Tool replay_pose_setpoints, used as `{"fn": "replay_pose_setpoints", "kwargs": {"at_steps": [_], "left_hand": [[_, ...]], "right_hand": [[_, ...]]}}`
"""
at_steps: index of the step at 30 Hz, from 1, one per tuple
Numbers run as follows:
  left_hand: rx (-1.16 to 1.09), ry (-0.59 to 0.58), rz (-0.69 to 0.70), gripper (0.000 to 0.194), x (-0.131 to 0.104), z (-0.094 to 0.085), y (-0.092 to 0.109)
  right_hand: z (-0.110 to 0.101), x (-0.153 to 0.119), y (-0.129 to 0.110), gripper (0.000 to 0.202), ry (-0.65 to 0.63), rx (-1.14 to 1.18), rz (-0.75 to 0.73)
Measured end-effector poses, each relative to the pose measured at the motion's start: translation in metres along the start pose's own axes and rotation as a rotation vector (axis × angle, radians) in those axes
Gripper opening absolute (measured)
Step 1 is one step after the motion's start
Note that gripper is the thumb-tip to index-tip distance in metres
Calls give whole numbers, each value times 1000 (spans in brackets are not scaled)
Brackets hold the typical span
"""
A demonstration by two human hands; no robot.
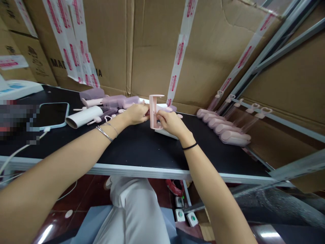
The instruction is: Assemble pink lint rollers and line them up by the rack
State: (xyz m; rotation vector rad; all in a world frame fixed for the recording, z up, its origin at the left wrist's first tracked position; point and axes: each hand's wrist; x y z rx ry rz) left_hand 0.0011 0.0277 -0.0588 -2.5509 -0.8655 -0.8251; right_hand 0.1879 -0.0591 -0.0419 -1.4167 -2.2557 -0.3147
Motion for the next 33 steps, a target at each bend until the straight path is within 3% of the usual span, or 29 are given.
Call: {"fn": "replay_pose_setpoints", "kwargs": {"at_steps": [12, 19, 26, 33], "left_hand": [[102, -37, 24, 25, 0, -1, 3], [7, 1, 40, 15, -1, 2, -1], [111, -125, -15, 20, 1, 1, 1], [177, -170, 50, 26, 5, 0, 1]], "right_hand": [[7, 4, 12, 33, 1, 189, -60], [2, 2, 1, 34, -58, 54, 24], [5, 3, -1, 29, -80, -63, 39], [7, 3, 3, 30, -84, -125, 15]]}}
Point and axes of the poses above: each hand's wrist, its own x-axis towards the middle knuckle, its own z-axis out of the palm, y = z × x, and after that the axes turned 5 degrees about y, right-handed
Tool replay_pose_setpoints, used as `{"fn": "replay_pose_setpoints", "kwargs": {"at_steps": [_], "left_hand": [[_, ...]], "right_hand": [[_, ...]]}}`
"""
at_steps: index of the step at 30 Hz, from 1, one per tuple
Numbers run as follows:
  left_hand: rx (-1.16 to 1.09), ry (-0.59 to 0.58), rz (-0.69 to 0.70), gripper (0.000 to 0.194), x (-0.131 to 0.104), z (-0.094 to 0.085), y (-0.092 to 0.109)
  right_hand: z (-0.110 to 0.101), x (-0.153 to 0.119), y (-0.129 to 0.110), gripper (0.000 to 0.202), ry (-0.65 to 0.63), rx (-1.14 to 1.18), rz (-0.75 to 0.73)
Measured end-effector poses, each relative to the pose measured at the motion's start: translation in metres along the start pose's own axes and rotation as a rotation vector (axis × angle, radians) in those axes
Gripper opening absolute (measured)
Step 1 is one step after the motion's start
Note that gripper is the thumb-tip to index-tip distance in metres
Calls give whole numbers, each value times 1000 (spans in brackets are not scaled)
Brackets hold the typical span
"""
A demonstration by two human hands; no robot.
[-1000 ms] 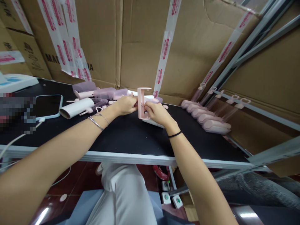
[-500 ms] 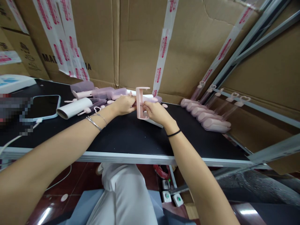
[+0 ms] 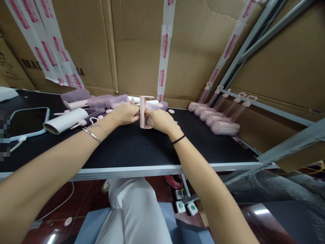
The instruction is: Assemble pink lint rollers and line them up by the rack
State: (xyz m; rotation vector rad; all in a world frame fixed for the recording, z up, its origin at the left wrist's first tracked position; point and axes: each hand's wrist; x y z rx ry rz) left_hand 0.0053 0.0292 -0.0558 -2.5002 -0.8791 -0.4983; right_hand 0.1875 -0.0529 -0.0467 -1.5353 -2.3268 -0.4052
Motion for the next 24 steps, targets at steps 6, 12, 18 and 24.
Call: {"fn": "replay_pose_setpoints", "kwargs": {"at_steps": [6, 12, 18, 24], "left_hand": [[3, 28, 28, 25, 1, 1, 0], [-20, 78, 17, 21, -1, 6, -1], [-161, 270, -92, 19, -4, 16, -5], [-324, 297, -79, 16, -6, 18, -5]], "right_hand": [[0, 1, 1, 31, -36, -12, 10], [-4, 1, 0, 30, -41, 16, 17], [-14, -2, -9, 39, 46, 77, 40], [-17, -5, -13, 35, 18, 37, 61]]}}
Point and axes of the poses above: each hand's wrist, its own x-axis towards the middle knuckle, its own z-axis out of the palm, y = z × x, and after that the axes turned 5 degrees about y, right-handed
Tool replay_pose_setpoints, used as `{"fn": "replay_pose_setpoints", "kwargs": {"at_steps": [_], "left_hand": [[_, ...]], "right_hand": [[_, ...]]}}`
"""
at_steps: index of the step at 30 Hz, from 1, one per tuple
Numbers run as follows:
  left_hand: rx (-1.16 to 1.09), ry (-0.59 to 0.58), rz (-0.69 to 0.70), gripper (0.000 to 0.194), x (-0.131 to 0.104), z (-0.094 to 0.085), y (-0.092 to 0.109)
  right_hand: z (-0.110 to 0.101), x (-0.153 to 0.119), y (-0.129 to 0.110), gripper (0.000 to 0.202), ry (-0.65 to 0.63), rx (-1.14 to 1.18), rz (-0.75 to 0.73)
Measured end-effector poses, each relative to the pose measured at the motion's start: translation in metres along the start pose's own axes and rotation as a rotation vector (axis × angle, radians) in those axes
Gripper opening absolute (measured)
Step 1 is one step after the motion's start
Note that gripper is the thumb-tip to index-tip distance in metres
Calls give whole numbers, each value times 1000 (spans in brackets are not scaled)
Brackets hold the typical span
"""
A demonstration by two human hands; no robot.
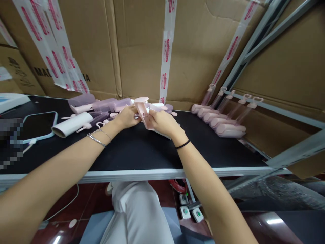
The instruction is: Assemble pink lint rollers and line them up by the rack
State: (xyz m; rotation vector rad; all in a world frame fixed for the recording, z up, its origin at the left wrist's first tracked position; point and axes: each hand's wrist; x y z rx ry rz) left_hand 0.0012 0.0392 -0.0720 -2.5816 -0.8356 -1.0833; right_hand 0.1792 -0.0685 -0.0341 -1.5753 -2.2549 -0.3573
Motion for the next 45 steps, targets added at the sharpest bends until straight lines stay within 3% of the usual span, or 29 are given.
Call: {"fn": "replay_pose_setpoints", "kwargs": {"at_steps": [5, 11, 16, 23, 36, 45], "left_hand": [[-61, -2, 16, 25, 0, 1, 0], [-30, -23, -64, 19, 1, 1, 3], [-66, 38, -35, 28, 1, -4, 11], [94, -153, -153, 15, 2, -9, 13], [143, -131, -82, 16, 3, -6, 9], [112, -100, -80, 20, 1, -7, 8]], "right_hand": [[-1, -1, -2, 35, 0, -31, -12], [-1, -3, -7, 42, -10, -52, 10], [1, -2, -8, 46, -11, -41, 23], [0, -1, -6, 37, -8, -8, 21], [-2, -2, -5, 44, 7, 81, -33], [-2, -2, -3, 35, -2, 67, -41]]}}
Point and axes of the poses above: each hand's wrist, its own x-axis towards the middle knuckle, its own z-axis out of the palm, y = z × x, and after that the axes turned 5 degrees about y, right-handed
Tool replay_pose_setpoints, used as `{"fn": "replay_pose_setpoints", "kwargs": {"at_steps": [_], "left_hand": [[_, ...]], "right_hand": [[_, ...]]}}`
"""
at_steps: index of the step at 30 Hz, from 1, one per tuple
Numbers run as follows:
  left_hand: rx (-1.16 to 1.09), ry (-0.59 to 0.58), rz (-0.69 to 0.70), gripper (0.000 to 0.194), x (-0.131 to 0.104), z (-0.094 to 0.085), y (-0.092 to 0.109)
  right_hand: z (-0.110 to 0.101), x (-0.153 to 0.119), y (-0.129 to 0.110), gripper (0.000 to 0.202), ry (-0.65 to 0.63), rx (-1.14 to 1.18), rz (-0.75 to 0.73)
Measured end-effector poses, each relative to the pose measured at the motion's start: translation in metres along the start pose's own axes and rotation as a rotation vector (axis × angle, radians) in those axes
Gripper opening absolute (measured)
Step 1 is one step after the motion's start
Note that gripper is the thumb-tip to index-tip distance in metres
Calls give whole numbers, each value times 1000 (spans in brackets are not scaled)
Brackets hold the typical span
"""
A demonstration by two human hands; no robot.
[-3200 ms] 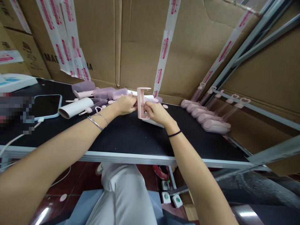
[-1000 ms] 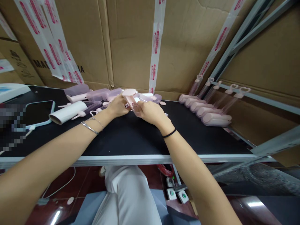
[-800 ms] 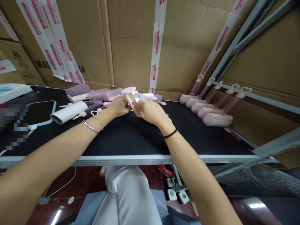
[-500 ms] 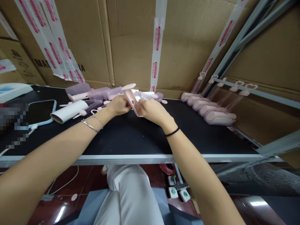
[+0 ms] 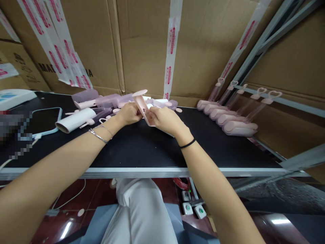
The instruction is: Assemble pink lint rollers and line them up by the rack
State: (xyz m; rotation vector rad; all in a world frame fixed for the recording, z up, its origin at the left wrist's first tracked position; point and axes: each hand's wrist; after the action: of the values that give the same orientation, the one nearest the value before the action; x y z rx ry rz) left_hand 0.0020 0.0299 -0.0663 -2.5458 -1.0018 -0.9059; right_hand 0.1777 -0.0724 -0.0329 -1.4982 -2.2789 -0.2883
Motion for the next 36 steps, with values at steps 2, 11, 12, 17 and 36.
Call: {"fn": "replay_pose_setpoints", "kwargs": {"at_steps": [2, 11, 12, 17, 36], "left_hand": [[-6, -16, 5, 17, 0, -1, 1], [48, -148, -21, 14, 1, 0, 0], [59, -155, -18, 15, 1, 0, 0], [69, -179, -41, 22, 0, 3, 0], [190, -143, -94, 31, 1, 2, 13]], "right_hand": [[-1, -1, -1, 37, -5, -2, 2], [5, 0, -2, 40, -20, -60, 3], [7, 0, -2, 41, -33, -65, 1], [12, 2, -1, 41, -89, -83, -11], [16, 7, 6, 39, -106, -151, -16]]}}
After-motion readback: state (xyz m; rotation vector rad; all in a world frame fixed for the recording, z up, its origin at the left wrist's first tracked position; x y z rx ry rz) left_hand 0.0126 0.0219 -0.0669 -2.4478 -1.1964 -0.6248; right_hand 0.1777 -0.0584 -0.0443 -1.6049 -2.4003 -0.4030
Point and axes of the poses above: each hand's wrist, its own x-axis towards the middle knuckle, its own z-axis out of the palm, y = z × x, and after that the axes turned 5 degrees about y, right-handed
